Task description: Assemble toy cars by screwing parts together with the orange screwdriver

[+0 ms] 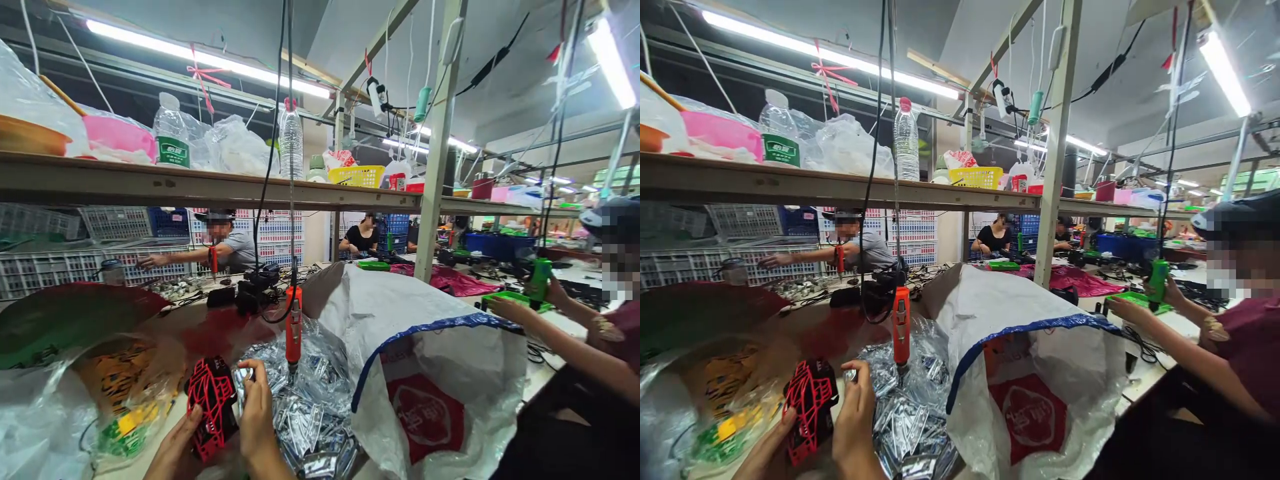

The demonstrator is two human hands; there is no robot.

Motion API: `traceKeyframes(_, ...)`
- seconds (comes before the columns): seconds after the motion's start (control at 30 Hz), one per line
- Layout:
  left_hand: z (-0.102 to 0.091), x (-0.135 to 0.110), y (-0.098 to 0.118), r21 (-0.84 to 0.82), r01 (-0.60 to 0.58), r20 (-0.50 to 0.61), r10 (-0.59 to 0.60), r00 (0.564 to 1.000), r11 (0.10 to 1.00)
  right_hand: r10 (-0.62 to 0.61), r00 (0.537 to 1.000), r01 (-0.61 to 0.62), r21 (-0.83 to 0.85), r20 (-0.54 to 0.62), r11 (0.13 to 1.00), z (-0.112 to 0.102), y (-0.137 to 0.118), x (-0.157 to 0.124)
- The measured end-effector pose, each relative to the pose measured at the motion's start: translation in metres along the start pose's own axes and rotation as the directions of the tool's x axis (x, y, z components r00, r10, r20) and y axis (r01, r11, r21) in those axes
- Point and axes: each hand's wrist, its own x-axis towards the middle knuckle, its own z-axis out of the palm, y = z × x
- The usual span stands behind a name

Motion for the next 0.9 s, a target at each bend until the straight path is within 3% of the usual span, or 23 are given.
traceKeyframes(0.17,-0.005,0.011,-0.008,0.018,-0.030,0.043,0.029,0.999,0.999,0.015,0.999,-0.015,0.006,-0.047,1.000,0.004,0.004,0.005)
traceKeyframes(0.53,-0.015,0.023,-0.011,0.018,-0.169,-0.090,0.170,0.981,0.985,-0.044,0.984,0.063,0.104,-0.175,0.993,0.004,0.007,0.012)
traceKeyframes(0.73,-0.008,0.014,-0.006,0.026,-0.172,-0.105,0.173,0.979,0.985,-0.025,1.000,0.028,0.149,-0.019,0.988,0.006,0.013,0.016)
traceKeyframes(0.9,-0.005,0.010,-0.002,-0.021,-0.129,-0.048,0.128,0.991,0.991,-0.069,0.991,0.062,0.064,0.113,0.996,0.005,-0.001,0.002)
